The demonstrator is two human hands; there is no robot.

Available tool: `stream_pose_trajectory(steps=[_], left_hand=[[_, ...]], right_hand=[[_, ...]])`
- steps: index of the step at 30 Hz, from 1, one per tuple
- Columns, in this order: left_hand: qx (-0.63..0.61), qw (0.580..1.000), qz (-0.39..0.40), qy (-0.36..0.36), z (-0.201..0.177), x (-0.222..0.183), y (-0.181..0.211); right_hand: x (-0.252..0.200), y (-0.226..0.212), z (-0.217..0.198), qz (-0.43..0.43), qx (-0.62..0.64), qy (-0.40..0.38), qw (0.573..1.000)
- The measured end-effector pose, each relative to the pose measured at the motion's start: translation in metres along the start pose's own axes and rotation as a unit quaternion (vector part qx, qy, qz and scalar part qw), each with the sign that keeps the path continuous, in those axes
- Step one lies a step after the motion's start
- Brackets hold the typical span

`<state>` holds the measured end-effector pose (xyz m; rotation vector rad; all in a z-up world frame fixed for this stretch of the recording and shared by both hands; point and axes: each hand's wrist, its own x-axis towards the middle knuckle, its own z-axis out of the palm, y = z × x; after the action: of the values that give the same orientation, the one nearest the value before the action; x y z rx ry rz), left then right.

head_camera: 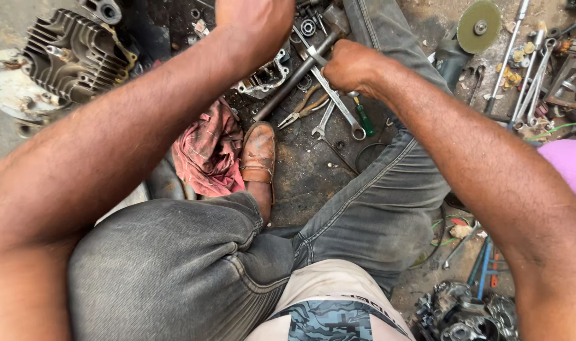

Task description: The person disassembles and cleans internal engine components using various wrenches and a red cloth while sitting on the floor of a workshop.

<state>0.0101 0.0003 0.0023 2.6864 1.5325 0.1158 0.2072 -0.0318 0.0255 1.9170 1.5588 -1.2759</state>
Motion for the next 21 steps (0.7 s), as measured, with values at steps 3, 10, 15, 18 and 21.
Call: stream_pose_trajectory(steps=[3, 10, 15, 18, 21], left_hand=[[-0.113, 0.983, -0.083, -0.119, 0.005, 0.011, 0.004], [-0.191, 0.969, -0.153, 0.022, 0.011, 0.009, -0.002], [-0.245, 0.907, -0.231, 0.252, 0.005, 0.004, 0.017], [-0.268, 0.872, -0.296, 0.284, 0.018, 0.009, 0.024], [-0.217, 0.855, -0.303, 0.361, 0.038, 0.012, 0.021]], right_hand=[[0.000, 0.004, 0.007, -0.023, 0.009, 0.004, 1.000], [0.011, 0.012, 0.019, -0.071, 0.031, 0.026, 0.997], [0.021, 0.018, 0.032, -0.048, 0.125, 0.006, 0.991], [0.031, 0.023, 0.039, -0.104, 0.111, 0.056, 0.987], [0.030, 0.033, 0.045, -0.189, 0.099, 0.162, 0.963]])
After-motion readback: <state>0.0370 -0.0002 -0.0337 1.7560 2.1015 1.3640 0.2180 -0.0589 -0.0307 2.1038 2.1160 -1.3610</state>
